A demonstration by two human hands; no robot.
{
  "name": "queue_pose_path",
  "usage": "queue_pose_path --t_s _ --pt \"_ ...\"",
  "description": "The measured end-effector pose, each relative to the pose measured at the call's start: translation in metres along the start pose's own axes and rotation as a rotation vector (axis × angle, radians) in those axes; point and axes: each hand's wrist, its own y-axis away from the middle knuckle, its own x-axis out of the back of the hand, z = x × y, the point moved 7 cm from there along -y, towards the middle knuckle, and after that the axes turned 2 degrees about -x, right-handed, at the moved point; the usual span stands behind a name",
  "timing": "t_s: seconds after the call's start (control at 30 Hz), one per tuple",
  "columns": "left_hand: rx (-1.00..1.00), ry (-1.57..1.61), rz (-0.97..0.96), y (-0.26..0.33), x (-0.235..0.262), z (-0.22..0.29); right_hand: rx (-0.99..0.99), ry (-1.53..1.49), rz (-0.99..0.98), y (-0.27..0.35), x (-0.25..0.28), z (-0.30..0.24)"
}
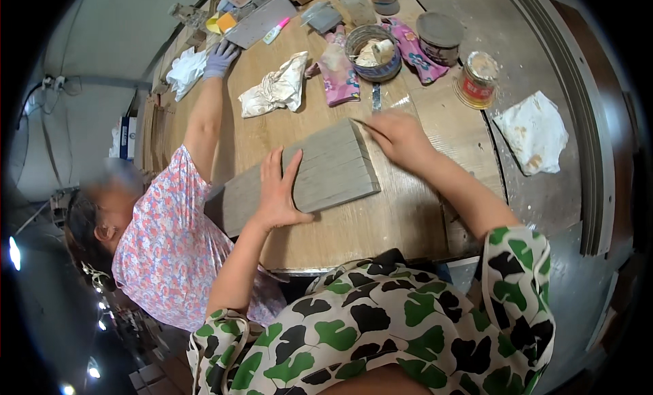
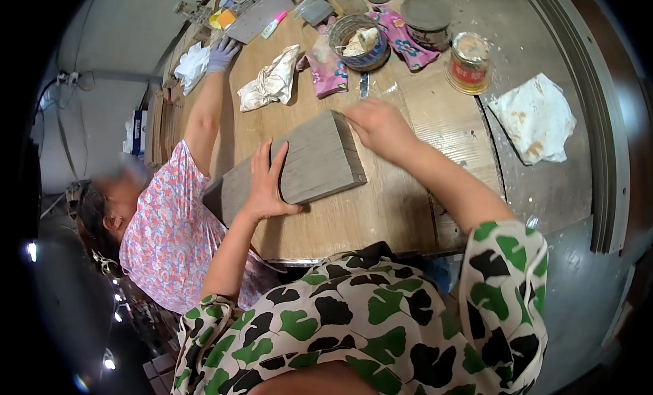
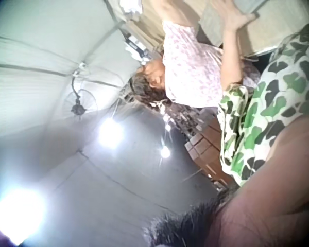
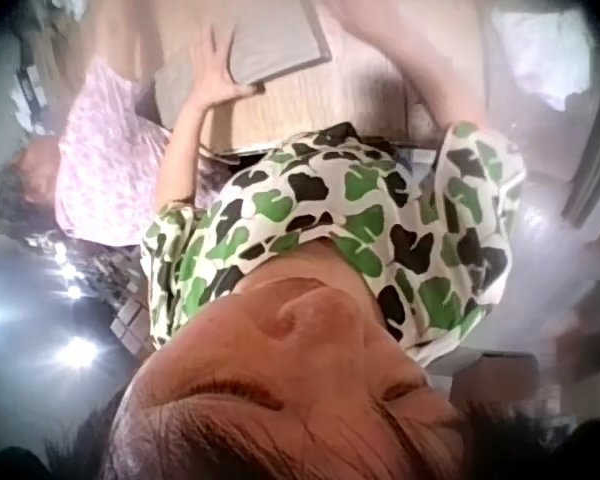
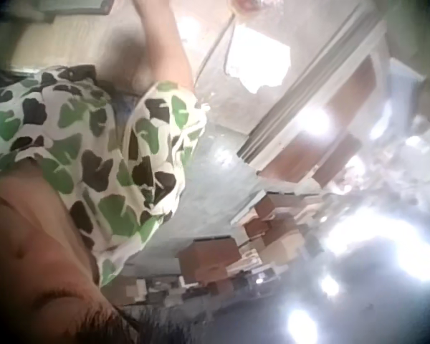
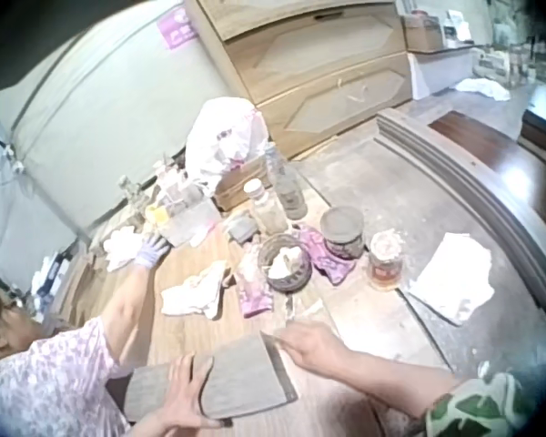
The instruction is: The person applies glue from a small bottle to the edge of a grooved grey furniture part, cleans the surface with a small blade tool, and handles the furniture piece by hand on a workbench.
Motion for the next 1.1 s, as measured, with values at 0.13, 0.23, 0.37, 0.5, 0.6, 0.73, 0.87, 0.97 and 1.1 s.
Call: queue_pose_path --t_s 0.13,0.23,0.37,0.5,0.6,0.73,0.87,0.97,1.1 --pt "0.013 -0.03 -0.017 0.003 0.003 0.004 0.14 0.133 -0.164 0.008 -0.02 -0.014" --pt "0.013 -0.027 -0.001 0.005 0.001 0.004 0.139 0.166 -0.325 0.072 0.0 -0.059" --pt "0.028 -0.041 -0.014 0.011 -0.004 -0.003 0.187 0.122 -0.367 0.095 0.008 -0.084" --pt "0.043 -0.034 -0.057 0.005 0.0 -0.002 0.055 0.172 0.011 0.019 0.013 -0.022" --pt "0.016 -0.034 -0.051 0.002 0.001 -0.002 0.061 0.105 -0.156 -0.015 -0.019 0.001" --pt "0.027 -0.032 -0.041 0.007 -0.001 -0.008 0.053 0.074 -0.252 0.033 -0.019 -0.03" --pt "0.055 -0.013 -0.041 0.012 -0.005 -0.011 0.085 -0.026 -0.384 0.07 -0.001 -0.07" --pt "0.022 0.001 -0.033 0.005 -0.003 -0.007 -0.024 0.096 -0.189 0.019 0.003 -0.02" --pt "0.041 -0.005 -0.05 0.005 0.001 -0.006 0.036 0.033 -0.112 -0.018 -0.017 -0.003"
